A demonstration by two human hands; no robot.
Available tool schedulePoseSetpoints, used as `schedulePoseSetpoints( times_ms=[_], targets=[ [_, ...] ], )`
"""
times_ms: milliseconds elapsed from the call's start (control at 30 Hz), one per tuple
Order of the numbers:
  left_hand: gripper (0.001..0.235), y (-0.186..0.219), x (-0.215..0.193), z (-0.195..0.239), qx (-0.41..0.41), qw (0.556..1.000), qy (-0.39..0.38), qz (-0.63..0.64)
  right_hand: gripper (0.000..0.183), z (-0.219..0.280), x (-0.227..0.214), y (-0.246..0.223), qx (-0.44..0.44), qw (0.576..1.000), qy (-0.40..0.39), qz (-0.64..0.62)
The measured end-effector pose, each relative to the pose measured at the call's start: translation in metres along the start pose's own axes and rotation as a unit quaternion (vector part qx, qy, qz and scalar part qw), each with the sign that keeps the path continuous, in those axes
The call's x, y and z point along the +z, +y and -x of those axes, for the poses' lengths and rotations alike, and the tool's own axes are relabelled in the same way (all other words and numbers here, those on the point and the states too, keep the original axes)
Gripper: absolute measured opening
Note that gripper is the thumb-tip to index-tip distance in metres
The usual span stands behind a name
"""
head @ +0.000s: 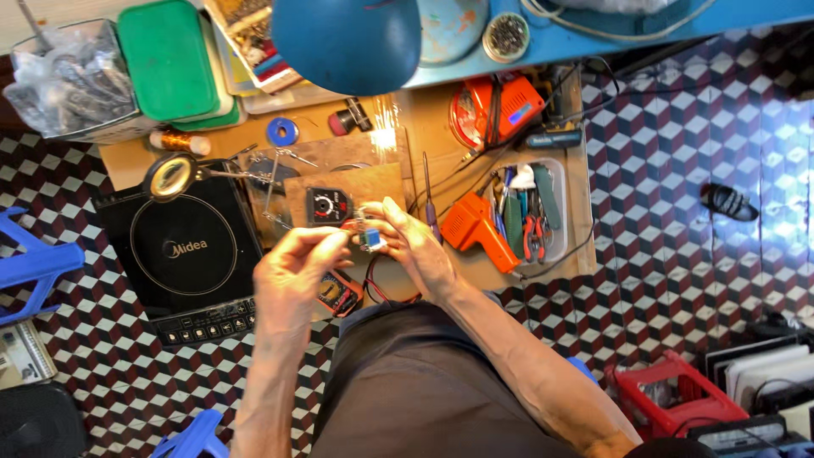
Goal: The person disassembles a small black electronic device, uses pliers to adjust internal components, inspects a circuit board with a magnifying glass, and uses a heat gun on the board. The person handles wires, a circuit board, and the device casing throughout the process.
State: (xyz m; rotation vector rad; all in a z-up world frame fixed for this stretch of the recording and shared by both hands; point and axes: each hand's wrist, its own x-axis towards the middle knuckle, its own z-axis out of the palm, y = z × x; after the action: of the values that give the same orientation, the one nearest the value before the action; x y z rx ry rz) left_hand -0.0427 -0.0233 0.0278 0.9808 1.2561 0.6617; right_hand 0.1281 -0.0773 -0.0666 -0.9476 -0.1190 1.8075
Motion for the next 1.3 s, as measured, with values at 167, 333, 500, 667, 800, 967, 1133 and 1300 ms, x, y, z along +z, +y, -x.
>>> schedulePoseSetpoints(
  times_ms=[167, 333, 500, 667, 800, 967, 1133, 1300],
  targets=[
    [0.015, 0.009, -0.008, 0.006, 0.008, 0.999, 0.031, 0.008, 0.039, 0.029, -0.086, 0.012, -0.064, 0.933, 0.188, 0.301],
    [0.017, 0.007, -0.008, 0.001, -0.018, 0.993, 0.046, 0.112, 0.024, 0.065, -0.202, -0.006, -0.095, 0.746, 0.42, 0.509],
    [0.017, 0.008, -0.007, 0.001, -0.009, 0.988, 0.059, 0.143, 0.033, 0.054, -0.265, -0.017, -0.025, 0.67, 0.42, 0.611],
    [0.018, 0.004, -0.004, 0.004, -0.017, 0.983, 0.049, 0.174, 0.045, 0.03, -0.271, -0.005, 0.055, 0.64, 0.398, 0.655],
    [0.02, 0.0, 0.001, 0.004, -0.02, 0.985, 0.053, 0.165, 0.052, 0.025, -0.263, -0.013, 0.063, 0.64, 0.404, 0.65],
    [0.019, -0.004, 0.008, 0.006, -0.024, 0.991, 0.035, 0.128, 0.048, 0.042, -0.255, -0.019, 0.083, 0.73, 0.412, 0.539],
    [0.02, -0.007, 0.023, 0.002, -0.046, 0.991, 0.006, 0.122, 0.039, 0.061, -0.272, -0.011, -0.008, 0.861, 0.374, 0.344],
    [0.019, -0.004, 0.031, -0.004, -0.057, 0.988, -0.013, 0.144, 0.037, 0.061, -0.286, 0.003, 0.049, 0.826, 0.406, 0.387]
  ],
)
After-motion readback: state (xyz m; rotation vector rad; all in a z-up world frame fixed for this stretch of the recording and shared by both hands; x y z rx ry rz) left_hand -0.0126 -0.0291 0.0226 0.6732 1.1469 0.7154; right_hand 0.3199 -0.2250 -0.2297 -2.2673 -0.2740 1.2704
